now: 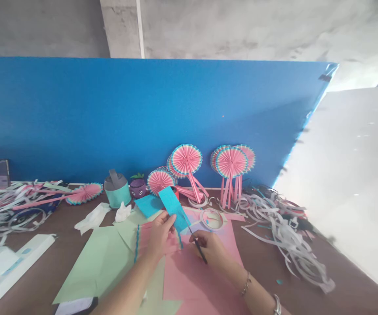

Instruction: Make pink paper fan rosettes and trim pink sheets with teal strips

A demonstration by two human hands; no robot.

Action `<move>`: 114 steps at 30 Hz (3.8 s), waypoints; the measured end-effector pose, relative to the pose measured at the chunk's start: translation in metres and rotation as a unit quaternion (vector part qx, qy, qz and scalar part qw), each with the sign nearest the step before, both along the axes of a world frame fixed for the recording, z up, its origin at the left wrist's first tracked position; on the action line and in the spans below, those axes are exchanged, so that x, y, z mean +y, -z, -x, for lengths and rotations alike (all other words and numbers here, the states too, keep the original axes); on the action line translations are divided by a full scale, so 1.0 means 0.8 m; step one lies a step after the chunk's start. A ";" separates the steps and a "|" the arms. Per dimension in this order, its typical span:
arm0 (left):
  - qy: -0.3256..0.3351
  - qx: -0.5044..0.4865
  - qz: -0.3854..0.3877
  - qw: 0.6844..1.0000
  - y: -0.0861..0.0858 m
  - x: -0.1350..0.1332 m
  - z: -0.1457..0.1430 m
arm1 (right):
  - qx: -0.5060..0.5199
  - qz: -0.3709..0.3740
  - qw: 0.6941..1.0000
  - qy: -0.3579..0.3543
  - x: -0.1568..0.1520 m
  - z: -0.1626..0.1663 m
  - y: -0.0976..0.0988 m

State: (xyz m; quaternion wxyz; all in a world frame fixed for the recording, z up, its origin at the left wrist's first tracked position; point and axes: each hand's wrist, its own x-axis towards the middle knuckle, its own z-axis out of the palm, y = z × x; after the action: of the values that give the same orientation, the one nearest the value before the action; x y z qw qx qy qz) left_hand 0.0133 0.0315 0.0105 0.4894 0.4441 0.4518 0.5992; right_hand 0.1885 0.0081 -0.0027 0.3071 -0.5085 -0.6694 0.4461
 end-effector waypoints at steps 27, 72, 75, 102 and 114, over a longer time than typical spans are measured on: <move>0.030 -0.011 -0.015 0.999 0.009 0.003 0.001 | -0.003 0.000 1.000 0.008 0.001 0.001 0.001; 0.011 -0.022 -0.006 1.000 0.012 0.003 -0.002 | -0.010 -0.014 1.000 0.004 -0.004 0.002 -0.006; 0.024 -0.014 -0.002 1.000 0.014 0.002 -0.001 | -0.018 -0.023 1.000 0.006 -0.006 0.002 -0.009; 0.046 -0.011 0.010 0.999 0.007 -0.003 -0.001 | -0.019 -0.031 0.999 0.016 -0.002 0.001 -0.003; 0.052 -0.008 0.010 0.999 0.008 -0.003 -0.001 | 0.012 -0.012 1.000 0.008 -0.002 0.002 -0.002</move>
State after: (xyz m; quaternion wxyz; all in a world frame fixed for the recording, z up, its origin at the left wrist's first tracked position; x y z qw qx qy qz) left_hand 0.0141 0.0288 0.0044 0.5274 0.4576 0.4302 0.5722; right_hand 0.1868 0.0066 -0.0011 0.3249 -0.5046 -0.6669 0.4417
